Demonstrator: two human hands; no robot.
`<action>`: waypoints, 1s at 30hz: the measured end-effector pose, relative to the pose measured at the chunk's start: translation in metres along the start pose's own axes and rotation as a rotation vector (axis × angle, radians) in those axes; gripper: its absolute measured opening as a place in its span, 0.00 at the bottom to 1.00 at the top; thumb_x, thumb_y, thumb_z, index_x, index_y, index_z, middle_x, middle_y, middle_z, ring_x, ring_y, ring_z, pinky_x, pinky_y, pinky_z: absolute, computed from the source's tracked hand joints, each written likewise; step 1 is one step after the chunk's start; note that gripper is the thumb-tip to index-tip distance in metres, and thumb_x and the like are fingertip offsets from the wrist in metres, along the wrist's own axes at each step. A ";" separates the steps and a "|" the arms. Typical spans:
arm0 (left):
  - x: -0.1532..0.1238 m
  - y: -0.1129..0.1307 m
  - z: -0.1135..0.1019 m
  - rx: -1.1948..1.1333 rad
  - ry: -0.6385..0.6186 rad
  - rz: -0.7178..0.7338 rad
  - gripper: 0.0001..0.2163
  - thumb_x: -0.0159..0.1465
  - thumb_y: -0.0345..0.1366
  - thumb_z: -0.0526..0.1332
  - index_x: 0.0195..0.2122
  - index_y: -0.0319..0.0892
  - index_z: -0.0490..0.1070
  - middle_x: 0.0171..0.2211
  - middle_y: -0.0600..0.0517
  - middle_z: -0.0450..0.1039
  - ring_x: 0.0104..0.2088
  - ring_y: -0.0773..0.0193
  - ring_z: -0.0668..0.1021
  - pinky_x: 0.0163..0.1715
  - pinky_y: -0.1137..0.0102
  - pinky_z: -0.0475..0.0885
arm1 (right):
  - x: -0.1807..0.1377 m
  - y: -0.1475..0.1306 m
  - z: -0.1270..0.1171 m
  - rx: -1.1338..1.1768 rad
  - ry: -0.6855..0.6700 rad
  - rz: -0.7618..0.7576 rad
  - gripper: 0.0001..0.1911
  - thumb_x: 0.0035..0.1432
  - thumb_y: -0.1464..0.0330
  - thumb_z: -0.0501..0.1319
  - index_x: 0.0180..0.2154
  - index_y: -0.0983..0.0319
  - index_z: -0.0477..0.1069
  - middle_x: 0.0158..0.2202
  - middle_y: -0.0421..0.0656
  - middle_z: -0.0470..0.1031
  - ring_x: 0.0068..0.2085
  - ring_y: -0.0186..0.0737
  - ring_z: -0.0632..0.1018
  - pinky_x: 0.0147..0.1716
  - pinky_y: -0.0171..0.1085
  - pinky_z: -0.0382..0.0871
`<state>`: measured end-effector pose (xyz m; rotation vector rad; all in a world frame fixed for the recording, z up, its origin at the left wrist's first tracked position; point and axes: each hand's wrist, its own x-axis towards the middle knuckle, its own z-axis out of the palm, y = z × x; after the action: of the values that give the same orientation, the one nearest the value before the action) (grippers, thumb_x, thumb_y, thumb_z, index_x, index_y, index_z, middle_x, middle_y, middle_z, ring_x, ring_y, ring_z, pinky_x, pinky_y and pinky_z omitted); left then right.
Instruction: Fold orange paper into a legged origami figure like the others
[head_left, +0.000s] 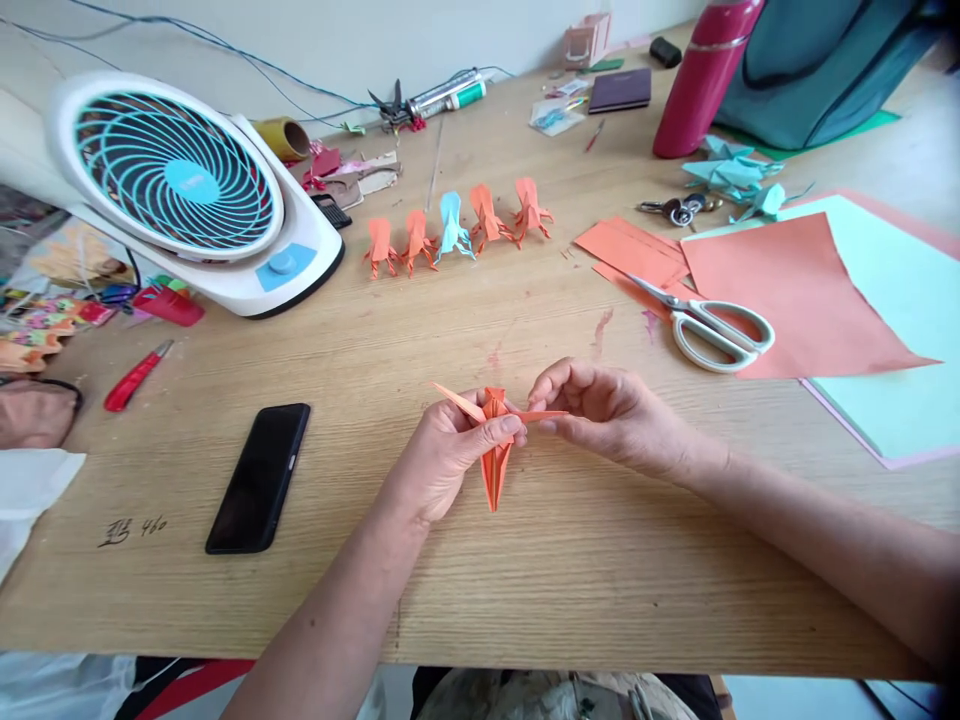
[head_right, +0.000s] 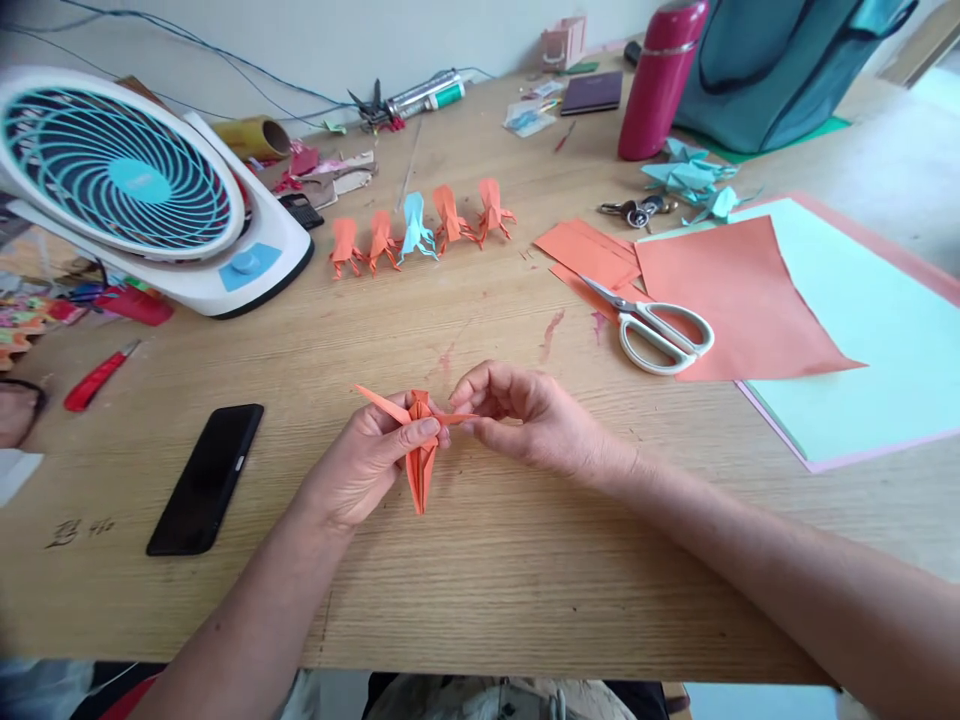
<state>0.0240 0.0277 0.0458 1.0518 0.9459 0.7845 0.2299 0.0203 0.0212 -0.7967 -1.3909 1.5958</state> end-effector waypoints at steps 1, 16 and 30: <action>0.000 -0.001 0.001 -0.020 0.002 -0.016 0.15 0.51 0.43 0.78 0.27 0.39 0.76 0.25 0.54 0.74 0.29 0.69 0.75 0.32 0.74 0.71 | -0.001 0.000 0.002 -0.045 0.016 -0.026 0.09 0.62 0.64 0.67 0.41 0.61 0.71 0.39 0.43 0.77 0.39 0.38 0.78 0.43 0.40 0.73; 0.001 -0.016 0.010 -0.202 0.043 -0.138 0.17 0.48 0.42 0.80 0.31 0.39 0.77 0.29 0.56 0.75 0.30 0.72 0.76 0.34 0.75 0.73 | -0.006 0.000 0.009 -0.183 0.083 -0.026 0.04 0.67 0.66 0.61 0.40 0.60 0.69 0.36 0.41 0.77 0.38 0.38 0.79 0.42 0.39 0.73; -0.005 -0.011 0.015 0.063 0.124 0.138 0.09 0.55 0.37 0.76 0.32 0.39 0.81 0.30 0.52 0.79 0.31 0.68 0.77 0.34 0.75 0.71 | -0.009 -0.003 0.002 -0.818 0.095 -0.664 0.11 0.62 0.81 0.59 0.42 0.62 0.71 0.39 0.46 0.72 0.39 0.37 0.76 0.38 0.38 0.74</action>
<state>0.0363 0.0141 0.0394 1.1422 1.0166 0.9482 0.2328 0.0113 0.0238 -0.7207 -1.9864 0.4530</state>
